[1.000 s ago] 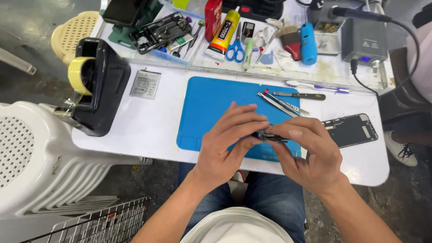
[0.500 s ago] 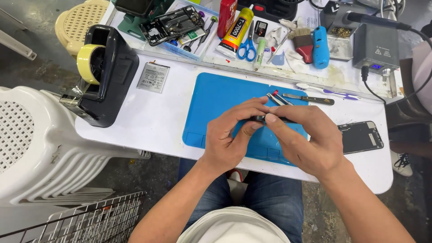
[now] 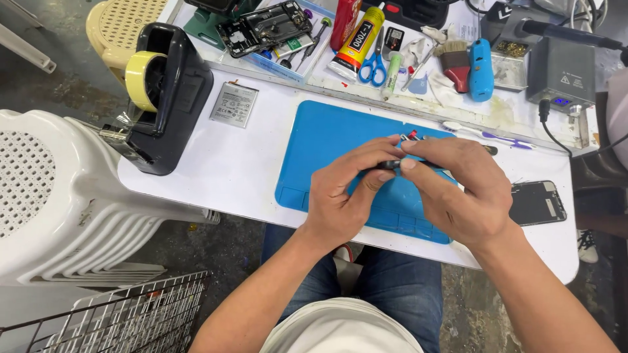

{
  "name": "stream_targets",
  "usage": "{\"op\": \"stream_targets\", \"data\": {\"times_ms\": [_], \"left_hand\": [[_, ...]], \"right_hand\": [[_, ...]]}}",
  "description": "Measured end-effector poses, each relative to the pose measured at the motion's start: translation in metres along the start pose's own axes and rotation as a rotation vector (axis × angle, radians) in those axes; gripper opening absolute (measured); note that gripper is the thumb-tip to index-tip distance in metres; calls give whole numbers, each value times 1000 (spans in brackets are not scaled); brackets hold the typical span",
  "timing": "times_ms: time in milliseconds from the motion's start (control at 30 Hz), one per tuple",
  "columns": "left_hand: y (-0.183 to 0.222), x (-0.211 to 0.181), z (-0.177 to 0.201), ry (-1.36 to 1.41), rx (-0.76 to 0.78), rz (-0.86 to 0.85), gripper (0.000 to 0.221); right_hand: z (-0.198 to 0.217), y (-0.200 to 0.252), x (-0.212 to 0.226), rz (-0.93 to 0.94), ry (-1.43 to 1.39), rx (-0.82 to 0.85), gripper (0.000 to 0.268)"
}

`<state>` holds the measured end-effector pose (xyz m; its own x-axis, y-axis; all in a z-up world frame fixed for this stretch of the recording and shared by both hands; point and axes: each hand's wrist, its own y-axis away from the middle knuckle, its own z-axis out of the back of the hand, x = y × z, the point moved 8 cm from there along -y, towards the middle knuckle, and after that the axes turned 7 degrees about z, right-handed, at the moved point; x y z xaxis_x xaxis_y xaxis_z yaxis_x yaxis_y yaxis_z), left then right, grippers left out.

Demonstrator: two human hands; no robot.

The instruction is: Performing the final assembly of a smartphone by connecting internal ribbon cables, installing the battery, and securing components.

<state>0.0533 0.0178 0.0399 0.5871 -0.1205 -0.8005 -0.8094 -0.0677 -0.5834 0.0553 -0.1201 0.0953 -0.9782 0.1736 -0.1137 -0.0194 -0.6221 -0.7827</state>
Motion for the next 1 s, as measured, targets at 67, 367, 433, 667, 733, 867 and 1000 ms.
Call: {"op": "stream_targets", "data": {"times_ms": [67, 367, 433, 667, 733, 867, 1000], "left_hand": [[2, 2, -1, 6, -3, -4, 23], [5, -4, -3, -100, -25, -15, 21], [1, -10, -1, -158, -12, -39, 21], [9, -40, -34, -866, 228, -385, 14], [12, -35, -48, -963, 269, -408, 8], [18, -14, -65, -1089, 349, -369, 3], [27, 3, -63, -1075, 476, -287, 16]], "right_hand": [[-2, -3, 1, -1, -10, 42, 21], [10, 2, 5, 51, 50, -40, 12], [17, 7, 5, 44, 122, -23, 12], [61, 51, -6, -503, 144, -248, 24], [59, 64, -4, -652, 138, -226, 28], [53, 84, 2, -728, 83, -220, 21], [49, 99, 9, -827, 62, -203, 19]]}}
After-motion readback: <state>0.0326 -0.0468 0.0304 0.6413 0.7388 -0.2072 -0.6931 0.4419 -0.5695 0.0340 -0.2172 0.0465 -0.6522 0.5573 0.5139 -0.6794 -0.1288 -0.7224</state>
